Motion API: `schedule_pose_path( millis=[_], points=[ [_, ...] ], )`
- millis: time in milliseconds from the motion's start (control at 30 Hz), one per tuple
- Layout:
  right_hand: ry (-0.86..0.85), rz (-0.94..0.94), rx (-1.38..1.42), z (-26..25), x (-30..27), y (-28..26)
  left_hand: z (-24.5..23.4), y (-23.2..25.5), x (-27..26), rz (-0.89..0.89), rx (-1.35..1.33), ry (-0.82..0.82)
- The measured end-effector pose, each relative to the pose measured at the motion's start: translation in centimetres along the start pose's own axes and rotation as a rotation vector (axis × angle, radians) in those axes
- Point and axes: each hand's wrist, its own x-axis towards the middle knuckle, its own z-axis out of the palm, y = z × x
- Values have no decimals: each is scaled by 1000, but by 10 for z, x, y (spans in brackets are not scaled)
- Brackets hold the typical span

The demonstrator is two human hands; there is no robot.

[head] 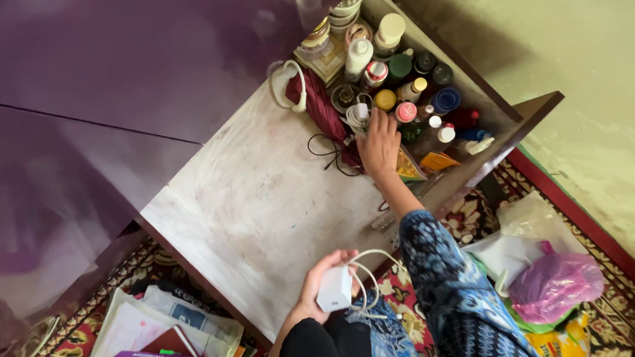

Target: The person sits on the floor and wipes various small items, including a power adapter, a white box, and several small packages, using a yellow cloth. The person then places the cleaned items into an open drawer.

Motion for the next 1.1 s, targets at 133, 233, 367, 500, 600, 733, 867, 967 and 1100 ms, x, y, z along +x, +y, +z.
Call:
schedule_pose_path(
  millis=[133, 233, 367, 500, 600, 733, 867, 967, 1100],
  points=[
    [-448, 245, 1030, -64, -19, -3, 18, 15, 3, 19, 12, -203],
    [-1025, 160, 1550, -159, -58, -2, 44, 27, 3, 72, 58, -184],
    [-839, -200, 1192, -278, -79, -19, 93, 47, -3, 136, 152, -153],
    [-667, -231, 1214, -355, -74, -27, 138, 58, -28, 216, 182, -226],
    [-443, -268, 1163, -377, -78, -37, 168, 65, -52, 267, 224, -370],
    [-363, 257, 1236, -362, -82, -49, 192, 65, -82, 281, 413, -522],
    [-173, 94, 1217, -336, -75, -38, 200, 70, -95, 669, 983, -374],
    [-312, 205, 1287, -325, -69, -33, 196, 78, -91, 633, 865, -415],
    [-438, 300, 1370, -335, -69, -40, 183, 78, -84, 551, 738, -429]
  ],
)
